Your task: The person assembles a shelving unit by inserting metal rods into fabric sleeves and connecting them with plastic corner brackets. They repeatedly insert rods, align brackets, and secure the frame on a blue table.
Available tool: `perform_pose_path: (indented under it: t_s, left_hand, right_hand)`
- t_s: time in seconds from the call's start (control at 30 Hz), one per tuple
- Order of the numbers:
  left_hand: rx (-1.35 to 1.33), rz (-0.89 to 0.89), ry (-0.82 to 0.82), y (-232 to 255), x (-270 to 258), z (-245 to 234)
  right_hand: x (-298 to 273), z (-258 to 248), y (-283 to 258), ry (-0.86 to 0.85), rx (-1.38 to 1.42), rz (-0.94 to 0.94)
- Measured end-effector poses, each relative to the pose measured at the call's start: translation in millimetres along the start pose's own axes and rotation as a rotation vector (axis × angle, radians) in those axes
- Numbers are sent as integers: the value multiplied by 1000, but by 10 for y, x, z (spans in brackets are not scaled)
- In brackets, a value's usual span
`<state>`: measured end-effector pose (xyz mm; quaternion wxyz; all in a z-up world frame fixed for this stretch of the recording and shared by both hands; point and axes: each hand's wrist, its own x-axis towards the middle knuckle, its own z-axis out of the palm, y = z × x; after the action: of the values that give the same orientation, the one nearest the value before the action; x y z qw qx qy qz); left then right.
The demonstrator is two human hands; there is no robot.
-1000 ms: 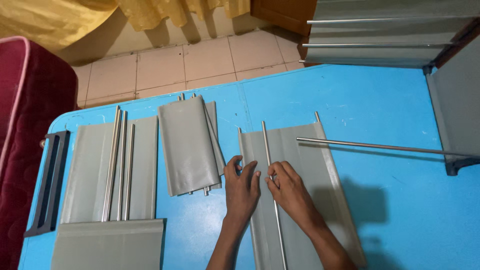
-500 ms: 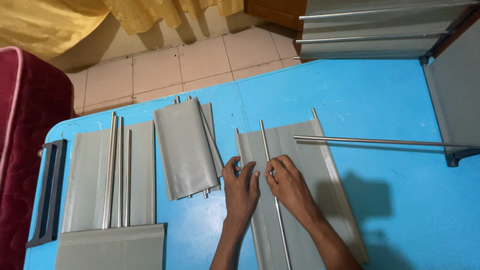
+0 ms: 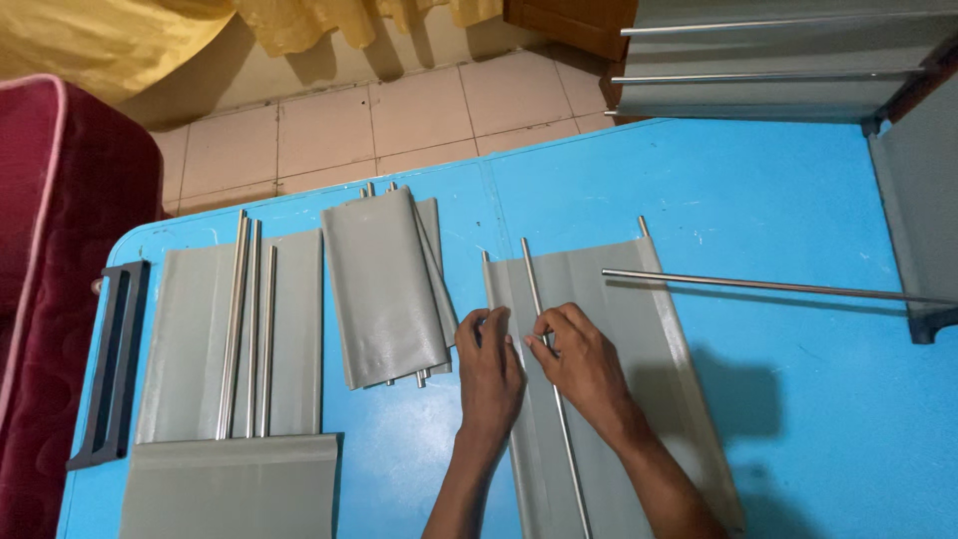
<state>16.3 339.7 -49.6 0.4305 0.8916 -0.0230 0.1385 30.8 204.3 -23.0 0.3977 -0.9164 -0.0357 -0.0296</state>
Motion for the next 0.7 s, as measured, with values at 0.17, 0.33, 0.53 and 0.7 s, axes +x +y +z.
perform_pose_path:
  t_s: [0.17, 0.33, 0.53, 0.7]
  left_hand:
    - [-10, -123, -32, 44, 33, -22]
    - [13, -107, -42, 44, 44, -2]
    - [46, -94, -27, 70, 14, 44]
    - [-198, -249, -67, 139, 67, 5]
  right_hand:
    - [125, 27, 93, 3, 21, -29]
    - [126, 85, 229, -1, 49, -26]
    - [114, 106, 300, 36, 102, -83]
    - [124, 72, 288, -25, 87, -1]
